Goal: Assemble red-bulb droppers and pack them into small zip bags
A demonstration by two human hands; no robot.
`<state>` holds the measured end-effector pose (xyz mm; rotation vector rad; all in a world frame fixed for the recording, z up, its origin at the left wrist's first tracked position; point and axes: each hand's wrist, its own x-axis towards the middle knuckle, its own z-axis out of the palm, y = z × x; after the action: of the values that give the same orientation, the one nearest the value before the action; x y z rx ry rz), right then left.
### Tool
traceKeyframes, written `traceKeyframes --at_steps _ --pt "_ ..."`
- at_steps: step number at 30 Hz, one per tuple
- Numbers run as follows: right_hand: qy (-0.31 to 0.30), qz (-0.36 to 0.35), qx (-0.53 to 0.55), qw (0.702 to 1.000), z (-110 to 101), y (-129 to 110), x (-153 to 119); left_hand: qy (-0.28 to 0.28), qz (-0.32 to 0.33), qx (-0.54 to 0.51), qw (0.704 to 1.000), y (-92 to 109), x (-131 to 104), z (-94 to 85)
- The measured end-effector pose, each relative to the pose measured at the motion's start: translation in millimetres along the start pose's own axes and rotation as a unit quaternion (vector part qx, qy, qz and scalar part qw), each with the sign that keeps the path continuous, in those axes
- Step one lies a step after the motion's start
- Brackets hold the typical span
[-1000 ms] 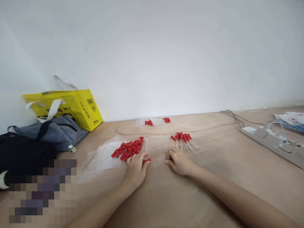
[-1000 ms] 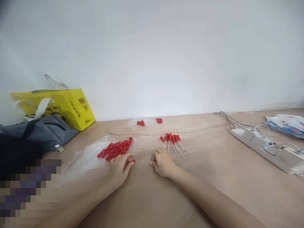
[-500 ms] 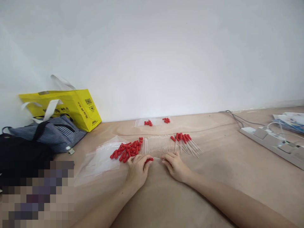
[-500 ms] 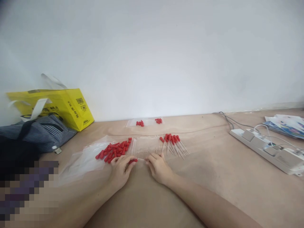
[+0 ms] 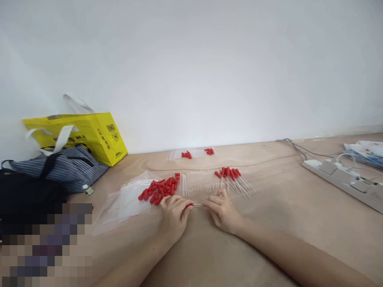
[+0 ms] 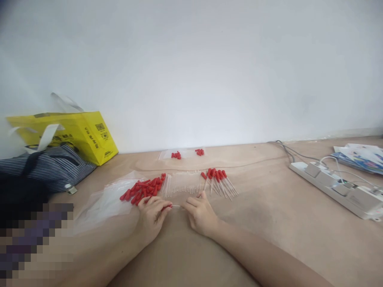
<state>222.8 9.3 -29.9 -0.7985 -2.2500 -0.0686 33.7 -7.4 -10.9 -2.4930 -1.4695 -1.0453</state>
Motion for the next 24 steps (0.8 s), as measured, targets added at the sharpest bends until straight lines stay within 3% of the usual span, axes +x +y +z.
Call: traceKeyframes --at_steps 5,16,24 --pt "0.014 -0.056 -0.042 0.997 -1 0 2 0.000 0.027 -0.014 1.000 7 0 -3.6" --pt "-0.024 -0.013 0.021 0.999 -6 -5 4 -0.061 0.059 -0.007 0.996 10 -1 -5.7" --pt "-0.049 -0.004 0.032 0.998 -1 -6 4 -0.065 0.056 -0.018 0.996 11 1 -5.6"
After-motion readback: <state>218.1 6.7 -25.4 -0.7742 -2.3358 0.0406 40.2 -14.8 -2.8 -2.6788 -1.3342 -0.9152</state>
